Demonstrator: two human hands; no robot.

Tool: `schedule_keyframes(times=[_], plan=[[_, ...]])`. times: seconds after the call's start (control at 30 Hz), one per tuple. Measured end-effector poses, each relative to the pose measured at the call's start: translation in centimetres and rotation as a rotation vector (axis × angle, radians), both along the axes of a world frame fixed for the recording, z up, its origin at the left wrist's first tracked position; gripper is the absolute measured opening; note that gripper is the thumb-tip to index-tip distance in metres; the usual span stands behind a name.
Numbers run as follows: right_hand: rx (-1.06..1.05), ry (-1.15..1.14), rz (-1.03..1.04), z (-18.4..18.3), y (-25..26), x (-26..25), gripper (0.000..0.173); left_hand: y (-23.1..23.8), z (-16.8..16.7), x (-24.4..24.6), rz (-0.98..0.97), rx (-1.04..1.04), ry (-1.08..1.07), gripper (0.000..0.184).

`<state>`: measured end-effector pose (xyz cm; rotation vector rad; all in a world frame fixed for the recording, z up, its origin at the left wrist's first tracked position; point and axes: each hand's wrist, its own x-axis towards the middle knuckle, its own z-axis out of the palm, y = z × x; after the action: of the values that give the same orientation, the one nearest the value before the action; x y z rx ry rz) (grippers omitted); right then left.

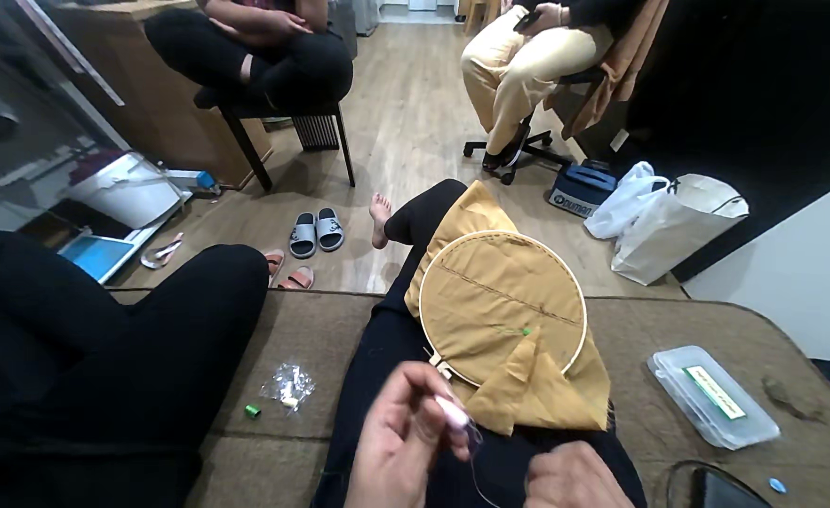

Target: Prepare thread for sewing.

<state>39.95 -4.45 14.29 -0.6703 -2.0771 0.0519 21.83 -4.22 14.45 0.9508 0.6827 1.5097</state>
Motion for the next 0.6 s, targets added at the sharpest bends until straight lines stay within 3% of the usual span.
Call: schedule_keyframes(times=[0.17, 0.3, 0.6], plan=[[-0.203, 0.262, 0.032, 0.0, 1.4, 0.3, 0.018, -0.4, -0.3, 0.1, 0.005, 0.061, 0.063, 0.018], [-0.222, 0.224, -0.016, 0.3, 1.3, 0.1, 0.027, -0.6, -0.4, 0.2, 0.012, 0.127, 0.123, 0.017], [-0.226, 0.16, 0.049, 0.2, 1.6, 0.5, 0.004, -0.7, -0.3, 0.0, -0.11, 0.165, 0.191, 0.018]])
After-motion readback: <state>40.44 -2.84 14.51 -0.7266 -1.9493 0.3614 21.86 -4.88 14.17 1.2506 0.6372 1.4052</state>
